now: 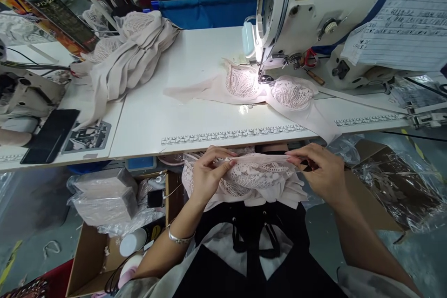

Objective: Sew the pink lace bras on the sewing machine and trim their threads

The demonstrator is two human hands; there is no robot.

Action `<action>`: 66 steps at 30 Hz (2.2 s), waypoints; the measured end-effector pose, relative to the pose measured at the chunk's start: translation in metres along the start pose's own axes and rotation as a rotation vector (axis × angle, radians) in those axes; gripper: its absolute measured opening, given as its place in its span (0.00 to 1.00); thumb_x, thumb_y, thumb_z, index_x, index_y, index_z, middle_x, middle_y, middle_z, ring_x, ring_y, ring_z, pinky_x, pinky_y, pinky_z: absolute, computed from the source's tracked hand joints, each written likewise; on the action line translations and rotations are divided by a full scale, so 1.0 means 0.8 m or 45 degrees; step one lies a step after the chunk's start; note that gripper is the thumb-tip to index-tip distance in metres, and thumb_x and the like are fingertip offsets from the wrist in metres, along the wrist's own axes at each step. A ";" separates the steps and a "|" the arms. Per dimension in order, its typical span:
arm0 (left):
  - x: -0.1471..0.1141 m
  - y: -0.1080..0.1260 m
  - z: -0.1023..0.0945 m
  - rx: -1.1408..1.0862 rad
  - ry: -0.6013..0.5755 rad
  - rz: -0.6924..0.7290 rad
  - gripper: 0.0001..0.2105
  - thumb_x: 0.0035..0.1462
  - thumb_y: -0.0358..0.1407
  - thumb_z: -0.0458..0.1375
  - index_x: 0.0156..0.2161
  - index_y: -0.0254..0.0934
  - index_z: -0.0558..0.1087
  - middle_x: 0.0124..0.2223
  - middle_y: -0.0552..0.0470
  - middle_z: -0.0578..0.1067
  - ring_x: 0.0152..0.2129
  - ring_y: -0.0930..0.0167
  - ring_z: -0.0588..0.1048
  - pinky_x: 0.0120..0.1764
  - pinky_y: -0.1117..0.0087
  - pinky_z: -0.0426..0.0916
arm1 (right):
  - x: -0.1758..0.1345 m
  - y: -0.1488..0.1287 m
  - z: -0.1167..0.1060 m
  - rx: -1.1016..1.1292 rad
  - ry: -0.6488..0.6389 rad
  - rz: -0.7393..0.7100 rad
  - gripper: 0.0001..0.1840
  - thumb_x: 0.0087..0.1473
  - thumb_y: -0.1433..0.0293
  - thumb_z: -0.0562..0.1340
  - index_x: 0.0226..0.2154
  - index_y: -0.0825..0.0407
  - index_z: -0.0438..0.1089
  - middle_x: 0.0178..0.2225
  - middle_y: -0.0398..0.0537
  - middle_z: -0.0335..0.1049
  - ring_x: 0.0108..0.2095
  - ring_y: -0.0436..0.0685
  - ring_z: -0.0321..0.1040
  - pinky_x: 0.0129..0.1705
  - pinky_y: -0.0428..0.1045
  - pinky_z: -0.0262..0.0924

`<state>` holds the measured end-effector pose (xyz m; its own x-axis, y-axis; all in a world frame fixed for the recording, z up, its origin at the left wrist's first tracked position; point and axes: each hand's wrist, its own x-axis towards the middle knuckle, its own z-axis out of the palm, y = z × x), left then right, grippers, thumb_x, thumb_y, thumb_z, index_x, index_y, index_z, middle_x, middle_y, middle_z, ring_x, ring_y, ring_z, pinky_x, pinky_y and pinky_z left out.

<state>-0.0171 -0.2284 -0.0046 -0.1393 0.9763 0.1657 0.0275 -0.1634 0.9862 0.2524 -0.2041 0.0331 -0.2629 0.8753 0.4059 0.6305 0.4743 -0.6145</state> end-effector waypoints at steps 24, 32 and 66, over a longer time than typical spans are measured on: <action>0.016 0.047 0.046 0.127 -0.709 0.342 0.09 0.67 0.30 0.58 0.32 0.36 0.71 0.32 0.53 0.72 0.31 0.72 0.71 0.35 0.72 0.65 | 0.028 -0.028 -0.021 0.309 -0.476 -0.082 0.11 0.58 0.60 0.68 0.35 0.48 0.68 0.28 0.41 0.72 0.21 0.49 0.59 0.23 0.46 0.55; 0.023 0.046 0.042 0.175 -0.667 0.364 0.10 0.66 0.30 0.58 0.31 0.36 0.71 0.30 0.53 0.72 0.30 0.72 0.71 0.35 0.72 0.65 | 0.018 -0.010 -0.029 0.351 -0.511 -0.047 0.07 0.58 0.64 0.68 0.35 0.48 0.72 0.33 0.45 0.76 0.23 0.48 0.64 0.23 0.45 0.57; 0.018 0.056 0.083 0.087 -0.655 -0.332 0.13 0.57 0.41 0.66 0.26 0.35 0.76 0.20 0.57 0.70 0.16 0.78 0.61 0.21 0.76 0.52 | 0.012 -0.027 -0.027 0.637 -0.243 0.403 0.16 0.64 0.56 0.62 0.33 0.49 0.73 0.26 0.45 0.72 0.22 0.50 0.65 0.23 0.47 0.60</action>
<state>0.0479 -0.2122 0.0418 0.3483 0.9293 -0.1231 0.1234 0.0847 0.9887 0.2522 -0.2081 0.0649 -0.2742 0.9602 0.0526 0.2927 0.1354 -0.9466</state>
